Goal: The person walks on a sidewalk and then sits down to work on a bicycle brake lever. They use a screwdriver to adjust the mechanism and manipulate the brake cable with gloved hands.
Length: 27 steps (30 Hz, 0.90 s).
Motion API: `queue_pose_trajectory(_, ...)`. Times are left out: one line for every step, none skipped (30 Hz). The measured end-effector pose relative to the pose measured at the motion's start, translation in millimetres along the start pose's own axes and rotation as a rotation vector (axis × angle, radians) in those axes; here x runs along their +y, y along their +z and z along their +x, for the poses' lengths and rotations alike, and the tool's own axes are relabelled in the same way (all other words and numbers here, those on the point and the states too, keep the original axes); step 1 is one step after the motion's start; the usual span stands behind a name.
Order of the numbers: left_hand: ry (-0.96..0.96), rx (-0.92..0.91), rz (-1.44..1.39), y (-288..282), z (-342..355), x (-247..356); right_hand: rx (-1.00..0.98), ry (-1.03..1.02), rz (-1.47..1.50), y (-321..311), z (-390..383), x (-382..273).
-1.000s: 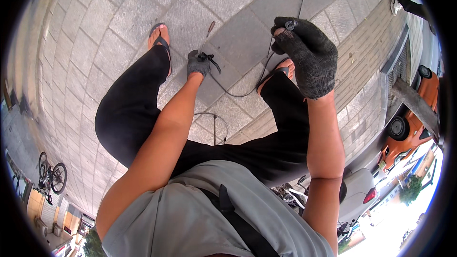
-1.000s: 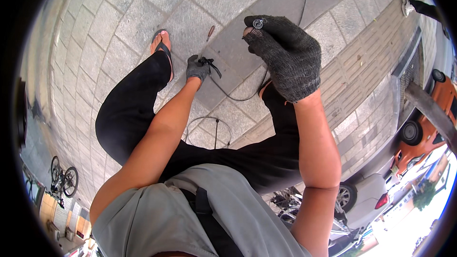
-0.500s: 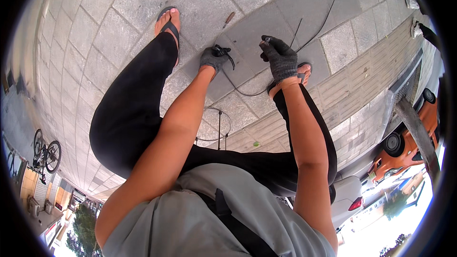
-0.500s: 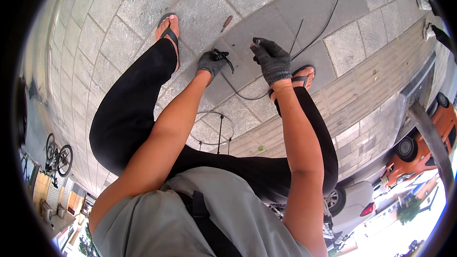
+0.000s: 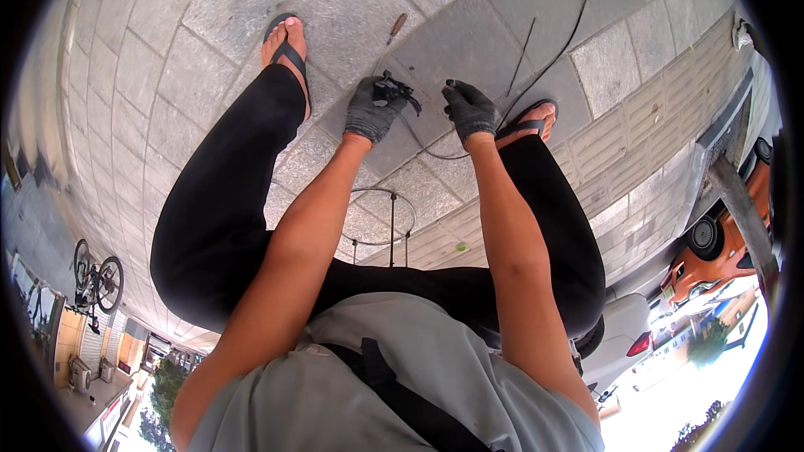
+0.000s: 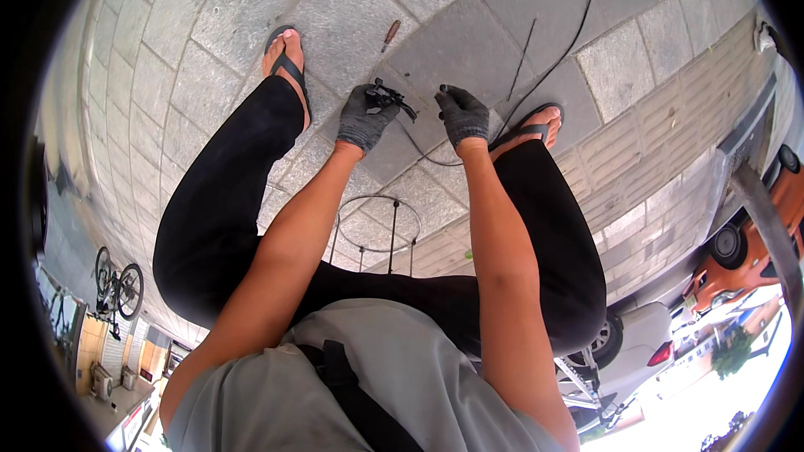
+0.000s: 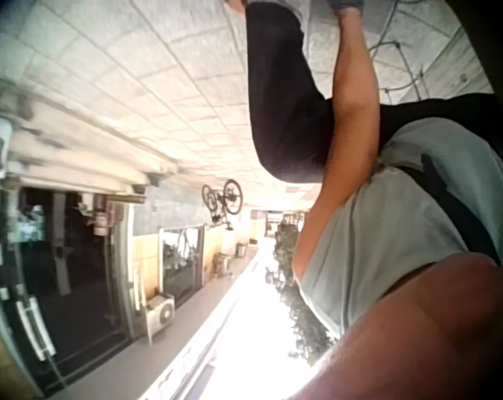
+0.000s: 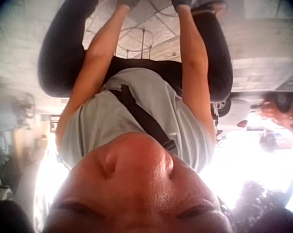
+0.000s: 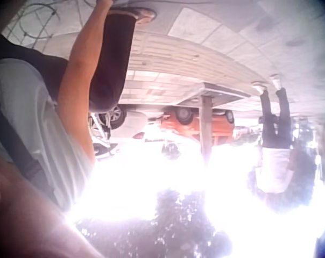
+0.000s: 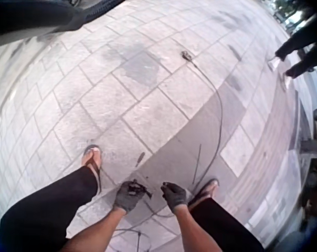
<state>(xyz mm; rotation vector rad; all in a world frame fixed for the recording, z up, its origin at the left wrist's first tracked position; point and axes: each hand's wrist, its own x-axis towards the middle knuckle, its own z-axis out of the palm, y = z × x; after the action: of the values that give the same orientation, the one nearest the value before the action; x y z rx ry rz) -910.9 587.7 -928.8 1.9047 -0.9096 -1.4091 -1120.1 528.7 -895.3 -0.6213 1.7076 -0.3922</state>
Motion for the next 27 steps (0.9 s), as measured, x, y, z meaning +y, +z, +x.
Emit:
queue_pose_trajectory(-0.003, 0.003, 0.012, 1, -2, 6, 0.001, 0.001, 0.006, 1, 2, 2)
queue_pose_trajectory(-0.007, 0.005, 0.024, 2, -3, 13, 0.001, 0.002, 0.012, 1, 4, 5)
queue_pose_trajectory(-0.009, 0.008, 0.037, 4, -5, 16, 0.001, 0.002, 0.019, 2, 6, 6)
queue_pose_trajectory(-0.022, 0.003, 0.034, 5, -6, 16, 0.002, 0.001, 0.016, 2, 8, 7)
queue_pose_trajectory(-0.034, -0.002, 0.032, 7, -7, 17, 0.003, 0.000, 0.012, 2, 10, 9)
queue_pose_trajectory(-0.047, -0.005, 0.030, 7, -7, 17, 0.001, -0.002, 0.009, 4, 10, 7)
queue_pose_trajectory(-0.028, 0.005, 0.037, 8, -8, 17, 0.000, -0.009, 0.010, 5, 10, 5)
queue_pose_trajectory(-0.009, 0.015, 0.043, 8, -9, 17, -0.001, -0.016, 0.012, 6, 10, 3)
queue_pose_trajectory(0.009, 0.024, 0.049, 9, -11, 15, -0.001, -0.022, 0.013, 8, 9, 1)
queue_pose_trajectory(0.027, 0.031, 0.086, 9, -11, 14, -0.006, -0.032, 0.007, 9, 9, 2)
queue_pose_trajectory(0.045, 0.039, 0.122, 8, -11, 12, -0.011, -0.043, 0.002, 10, 10, 3)
queue_pose_trajectory(0.064, 0.046, 0.158, 8, -10, 11, -0.016, -0.054, -0.004, 10, 11, 4)
queue_pose_trajectory(0.098, 0.054, 0.190, 8, -10, 9, -0.019, -0.059, 0.005, 10, 14, 8)
queue_pose_trajectory(0.132, 0.061, 0.222, 9, -10, 8, -0.021, -0.064, 0.013, 11, 17, 13)
queue_pose_trajectory(0.165, 0.071, 0.254, 8, -11, 7, -0.026, -0.068, 0.022, 12, 17, 14)
queue_pose_trajectory(0.200, 0.074, 0.297, 7, -10, 5, -0.031, -0.054, 0.024, 12, 16, 14)
queue_pose_trajectory(0.236, 0.078, 0.341, 7, -10, 4, -0.036, -0.039, 0.027, 12, 16, 14)
queue_pose_trajectory(0.272, 0.082, 0.384, 6, -9, 3, -0.040, -0.025, 0.030, 12, 16, 13)
queue_pose_trajectory(0.266, 0.077, 0.391, 7, -10, 2, -0.041, -0.029, 0.024, 13, 16, 15)
queue_pose_trajectory(0.260, 0.073, 0.398, 7, -10, 1, -0.041, -0.034, 0.019, 13, 17, 19)
queue_pose_trajectory(0.256, 0.070, 0.404, 7, -9, 0, -0.040, -0.041, 0.012, 13, 19, 19)
queue_pose_trajectory(0.241, 0.067, 0.397, 7, -9, -1, -0.044, -0.043, -0.008, 12, 19, 19)
queue_pose_trajectory(0.225, 0.065, 0.389, 6, -10, -1, -0.047, -0.044, -0.028, 11, 18, 19)
queue_pose_trajectory(0.210, 0.063, 0.385, 5, -10, -1, -0.052, -0.045, -0.046, 10, 18, 19)
queue_pose_trajectory(0.197, 0.079, 0.350, 5, -11, -1, -0.047, -0.059, -0.062, 11, 22, 24)
queue_pose_trajectory(0.184, 0.096, 0.314, 4, -12, 0, -0.041, -0.074, -0.080, 11, 28, 33)
queue_pose_trajectory(0.170, 0.109, 0.279, 3, -12, 0, -0.034, -0.087, -0.095, 13, 33, 42)
